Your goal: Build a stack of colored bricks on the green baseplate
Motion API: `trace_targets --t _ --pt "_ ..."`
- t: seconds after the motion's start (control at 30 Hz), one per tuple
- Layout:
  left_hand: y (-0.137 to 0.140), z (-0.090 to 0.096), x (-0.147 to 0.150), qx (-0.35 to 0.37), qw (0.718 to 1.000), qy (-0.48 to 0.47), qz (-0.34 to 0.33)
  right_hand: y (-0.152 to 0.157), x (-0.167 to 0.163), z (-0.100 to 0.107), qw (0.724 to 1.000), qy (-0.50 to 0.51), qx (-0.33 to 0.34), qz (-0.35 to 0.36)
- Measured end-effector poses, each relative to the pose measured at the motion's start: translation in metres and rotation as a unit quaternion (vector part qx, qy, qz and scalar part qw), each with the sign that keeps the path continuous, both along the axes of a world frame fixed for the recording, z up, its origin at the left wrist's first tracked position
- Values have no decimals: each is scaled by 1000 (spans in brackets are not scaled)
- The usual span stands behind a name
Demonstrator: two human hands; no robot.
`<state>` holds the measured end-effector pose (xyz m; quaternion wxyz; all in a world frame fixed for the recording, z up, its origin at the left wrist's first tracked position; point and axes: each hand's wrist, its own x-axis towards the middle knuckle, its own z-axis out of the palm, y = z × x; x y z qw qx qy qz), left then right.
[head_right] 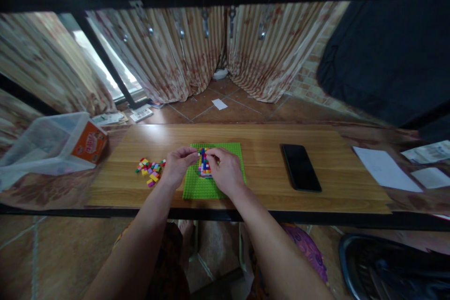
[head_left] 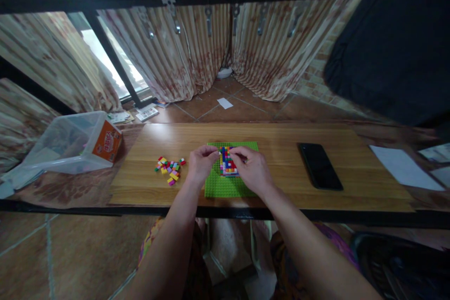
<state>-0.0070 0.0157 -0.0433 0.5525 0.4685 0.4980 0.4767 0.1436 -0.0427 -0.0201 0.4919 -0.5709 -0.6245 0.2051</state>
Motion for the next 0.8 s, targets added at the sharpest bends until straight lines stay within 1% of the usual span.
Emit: trace_targets --t 0.2,0.4,0.63,0.8 --pt "2 0 -1 40 999 34 4 1 -1 -1 1000 0 -5 3" --pt "1 1 0 62 995 77 -5 1 -1 -1 1000 -12 -11 2" --pt "1 2 0 71 993 91 -7 1 -1 -1 1000 -25 -3 5" --pt "0 3 3 55 994 90 17 1 -1 -2 1000 -26 -4 3"
